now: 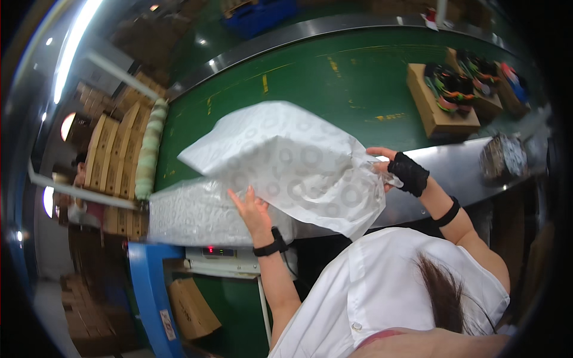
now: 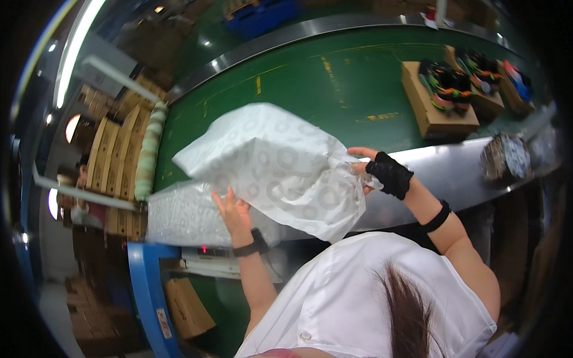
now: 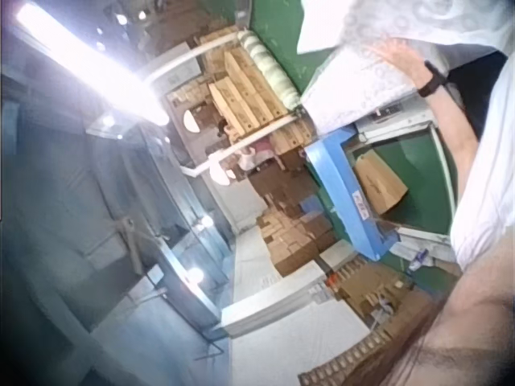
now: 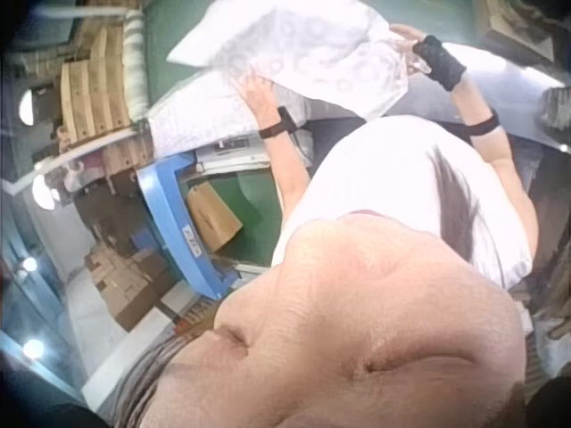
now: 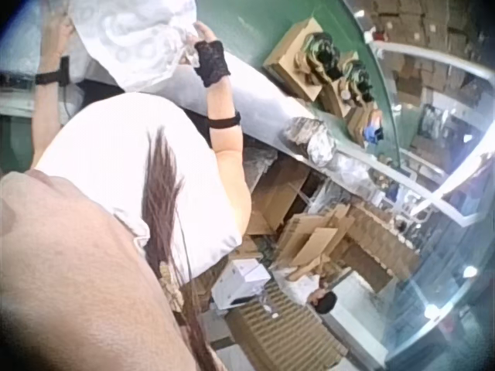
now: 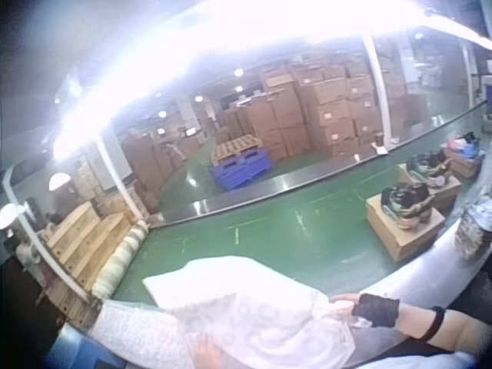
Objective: Packing shoes and wrapping paper into shoeboxes on a factory conveyor belt.
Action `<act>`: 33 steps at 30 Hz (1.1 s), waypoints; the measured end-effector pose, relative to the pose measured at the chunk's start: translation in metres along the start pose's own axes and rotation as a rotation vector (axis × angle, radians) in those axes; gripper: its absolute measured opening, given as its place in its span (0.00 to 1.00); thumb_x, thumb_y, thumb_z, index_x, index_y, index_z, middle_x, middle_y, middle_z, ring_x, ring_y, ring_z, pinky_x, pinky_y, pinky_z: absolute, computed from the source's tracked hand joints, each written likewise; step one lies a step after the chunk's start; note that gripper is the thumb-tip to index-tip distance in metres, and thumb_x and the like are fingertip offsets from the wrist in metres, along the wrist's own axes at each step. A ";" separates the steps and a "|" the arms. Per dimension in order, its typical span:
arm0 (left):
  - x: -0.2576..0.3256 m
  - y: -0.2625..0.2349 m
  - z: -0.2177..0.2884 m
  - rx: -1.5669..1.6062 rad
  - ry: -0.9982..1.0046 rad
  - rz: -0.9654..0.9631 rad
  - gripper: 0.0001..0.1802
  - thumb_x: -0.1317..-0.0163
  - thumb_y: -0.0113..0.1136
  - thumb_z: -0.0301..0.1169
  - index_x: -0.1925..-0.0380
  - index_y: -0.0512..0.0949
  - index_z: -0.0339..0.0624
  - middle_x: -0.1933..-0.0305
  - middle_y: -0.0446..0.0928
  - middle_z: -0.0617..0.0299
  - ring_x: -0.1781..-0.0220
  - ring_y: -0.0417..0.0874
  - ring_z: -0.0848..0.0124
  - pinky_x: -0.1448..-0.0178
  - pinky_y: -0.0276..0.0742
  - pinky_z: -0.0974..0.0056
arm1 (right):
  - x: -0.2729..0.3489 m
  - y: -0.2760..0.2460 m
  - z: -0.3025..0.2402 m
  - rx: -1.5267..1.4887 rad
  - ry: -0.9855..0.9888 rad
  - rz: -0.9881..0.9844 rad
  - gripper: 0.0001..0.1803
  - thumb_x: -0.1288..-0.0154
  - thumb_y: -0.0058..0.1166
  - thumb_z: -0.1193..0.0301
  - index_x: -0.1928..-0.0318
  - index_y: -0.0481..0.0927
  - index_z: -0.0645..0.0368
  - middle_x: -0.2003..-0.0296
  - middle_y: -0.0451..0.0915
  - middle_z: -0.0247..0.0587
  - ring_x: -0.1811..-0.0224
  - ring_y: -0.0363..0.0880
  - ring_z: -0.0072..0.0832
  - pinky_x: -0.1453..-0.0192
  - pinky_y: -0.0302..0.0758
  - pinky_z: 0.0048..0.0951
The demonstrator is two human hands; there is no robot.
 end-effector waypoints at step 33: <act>0.104 0.094 0.087 -1.614 0.909 0.539 0.13 0.50 0.51 0.27 0.65 0.74 0.29 0.66 0.75 0.45 0.64 0.76 0.52 0.60 0.70 0.58 | -0.013 -0.437 -0.078 1.482 -0.202 0.945 0.18 0.51 0.49 0.58 0.68 0.72 0.62 0.69 0.72 0.53 0.61 0.72 0.44 0.56 0.68 0.42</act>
Point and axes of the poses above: each hand's wrist, its own x-axis away from the middle knuckle, its own y-axis out of the palm, z = x × y, the point moved 9 cm from there along -x, towards the middle knuckle
